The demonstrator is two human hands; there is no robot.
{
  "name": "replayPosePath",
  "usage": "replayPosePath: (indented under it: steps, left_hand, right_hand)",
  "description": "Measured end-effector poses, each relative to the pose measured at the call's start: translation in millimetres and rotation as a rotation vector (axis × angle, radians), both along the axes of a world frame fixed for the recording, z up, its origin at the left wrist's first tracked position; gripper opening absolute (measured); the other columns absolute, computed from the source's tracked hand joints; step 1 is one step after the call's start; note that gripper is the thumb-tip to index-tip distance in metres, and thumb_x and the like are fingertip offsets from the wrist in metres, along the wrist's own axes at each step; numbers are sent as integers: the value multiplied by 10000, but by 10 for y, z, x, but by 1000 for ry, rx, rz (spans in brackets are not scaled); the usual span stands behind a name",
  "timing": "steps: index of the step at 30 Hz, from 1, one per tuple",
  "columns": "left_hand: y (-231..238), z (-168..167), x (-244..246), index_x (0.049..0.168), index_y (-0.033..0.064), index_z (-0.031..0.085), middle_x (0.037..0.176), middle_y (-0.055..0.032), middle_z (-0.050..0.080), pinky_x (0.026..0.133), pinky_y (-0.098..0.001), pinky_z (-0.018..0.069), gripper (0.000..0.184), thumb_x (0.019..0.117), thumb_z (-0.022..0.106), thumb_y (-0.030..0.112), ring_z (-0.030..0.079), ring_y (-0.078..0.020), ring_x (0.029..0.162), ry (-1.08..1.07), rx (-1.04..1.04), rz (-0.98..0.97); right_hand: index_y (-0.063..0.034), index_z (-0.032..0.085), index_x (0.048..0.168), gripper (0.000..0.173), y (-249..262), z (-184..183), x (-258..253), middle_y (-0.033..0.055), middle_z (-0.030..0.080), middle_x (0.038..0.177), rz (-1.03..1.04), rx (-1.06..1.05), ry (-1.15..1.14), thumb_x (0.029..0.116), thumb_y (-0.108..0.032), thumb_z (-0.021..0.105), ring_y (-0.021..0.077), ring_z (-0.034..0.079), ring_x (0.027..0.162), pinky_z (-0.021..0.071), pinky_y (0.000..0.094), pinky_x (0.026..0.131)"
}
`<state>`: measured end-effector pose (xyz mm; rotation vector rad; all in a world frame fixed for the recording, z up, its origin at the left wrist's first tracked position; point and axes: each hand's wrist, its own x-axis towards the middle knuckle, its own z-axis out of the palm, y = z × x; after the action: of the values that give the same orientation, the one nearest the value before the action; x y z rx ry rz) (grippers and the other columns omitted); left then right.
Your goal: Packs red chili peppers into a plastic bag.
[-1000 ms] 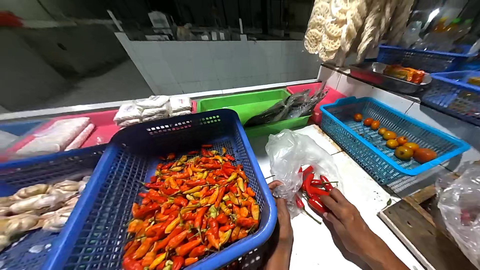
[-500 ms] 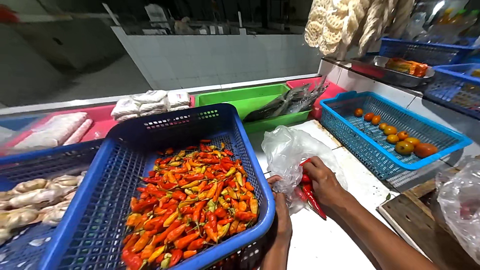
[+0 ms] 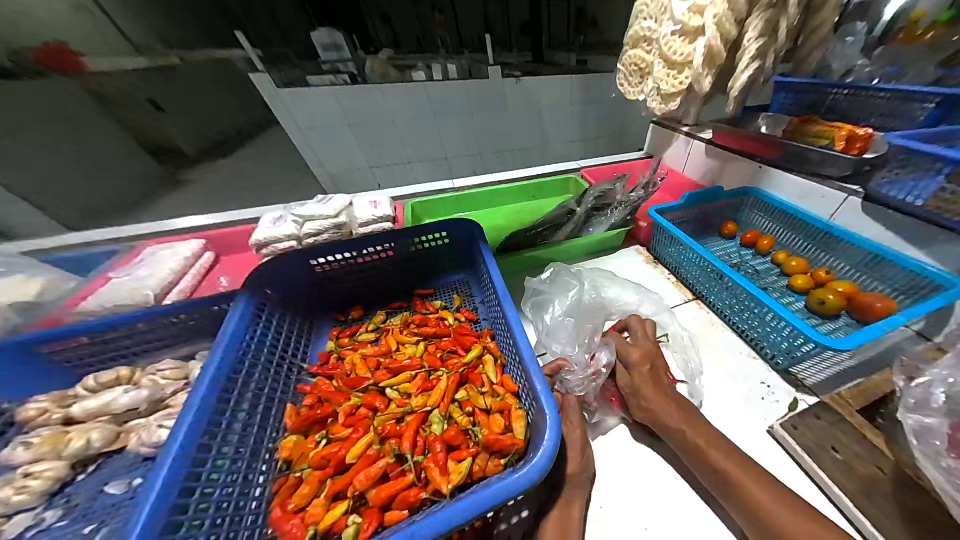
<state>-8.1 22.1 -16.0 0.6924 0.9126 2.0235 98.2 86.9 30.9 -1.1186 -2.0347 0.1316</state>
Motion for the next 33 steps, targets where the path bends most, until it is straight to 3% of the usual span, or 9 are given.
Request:
replayPosePath:
  steps: [5, 8, 12, 16, 18, 23, 26, 29, 33]
  left_hand:
    - [17, -35, -2, 1237, 76, 578, 942, -8, 650, 749, -195, 545, 255, 997, 547, 156, 637, -44, 827, 9, 32, 8]
    - [16, -31, 4, 1243, 54, 575, 956, -21, 652, 754, -202, 544, 273, 978, 515, 86, 639, -54, 830, 16, 47, 21]
    - [10, -9, 0, 1212, 88, 589, 898, 10, 648, 673, -173, 536, 244, 973, 556, 128, 628, -30, 746, 11, 93, 0]
    - [22, 10, 15, 1212, 61, 582, 965, -8, 659, 795, -211, 552, 282, 931, 558, 66, 651, -46, 870, -21, 110, -17]
    - [18, 28, 16, 1209, 60, 592, 926, -10, 663, 741, -205, 557, 282, 929, 592, 89, 652, -44, 806, -33, 109, -15]
    - [-26, 25, 0, 1248, 82, 561, 955, 1, 649, 795, -201, 548, 314, 949, 608, 163, 645, -40, 851, -39, 90, -29]
    - [-7, -11, -3, 1223, 80, 569, 925, 4, 649, 795, -204, 550, 287, 957, 620, 177, 646, -38, 842, -33, 112, -40]
    - [-28, -42, -1, 1228, 78, 586, 931, 5, 658, 807, -199, 549, 291, 964, 633, 192, 651, -34, 852, -31, 140, -41]
    - [-7, 2, -22, 1229, 43, 561, 982, -7, 650, 805, -196, 553, 300, 934, 594, 89, 649, -40, 877, -13, 167, -42]
  right_hand:
    - [-194, 740, 1153, 417, -388, -138, 352, 101, 627, 1201, 38, 2, -151, 979, -468, 478, 353, 558, 1169, 438, 606, 930]
    - [-135, 700, 1239, 355, -474, -320, 365, 177, 632, 1201, 75, 65, -301, 912, -232, 600, 385, 608, 1103, 502, 581, 864]
    - [-77, 710, 1062, 233, -293, -185, 375, 127, 609, 1035, 152, 13, -272, 837, -48, 652, 292, 648, 939, 588, 450, 698]
    - [-48, 707, 965, 100, -129, 17, 467, 99, 625, 1022, 186, -160, -152, 901, -101, 650, 230, 660, 884, 595, 438, 712]
    - [-23, 690, 924, 81, -88, 47, 418, 110, 626, 981, 173, -164, -110, 883, -83, 653, 248, 657, 863, 586, 457, 715]
    - [-39, 713, 925, 117, -203, -107, 212, 133, 639, 1038, 97, -88, -218, 890, -139, 664, 318, 635, 1028, 558, 519, 841]
    - [-129, 743, 1095, 263, -271, -144, 337, 114, 639, 1173, 110, 55, -177, 890, -239, 621, 334, 589, 1160, 471, 596, 961]
    - [-141, 721, 1224, 446, -312, -36, 550, 228, 583, 1339, -63, 68, -158, 828, -322, 626, 480, 524, 1245, 415, 711, 934]
    - [-101, 666, 1325, 523, -252, -74, 766, 308, 513, 1377, -221, -332, -37, 812, -164, 738, 541, 484, 1261, 416, 744, 967]
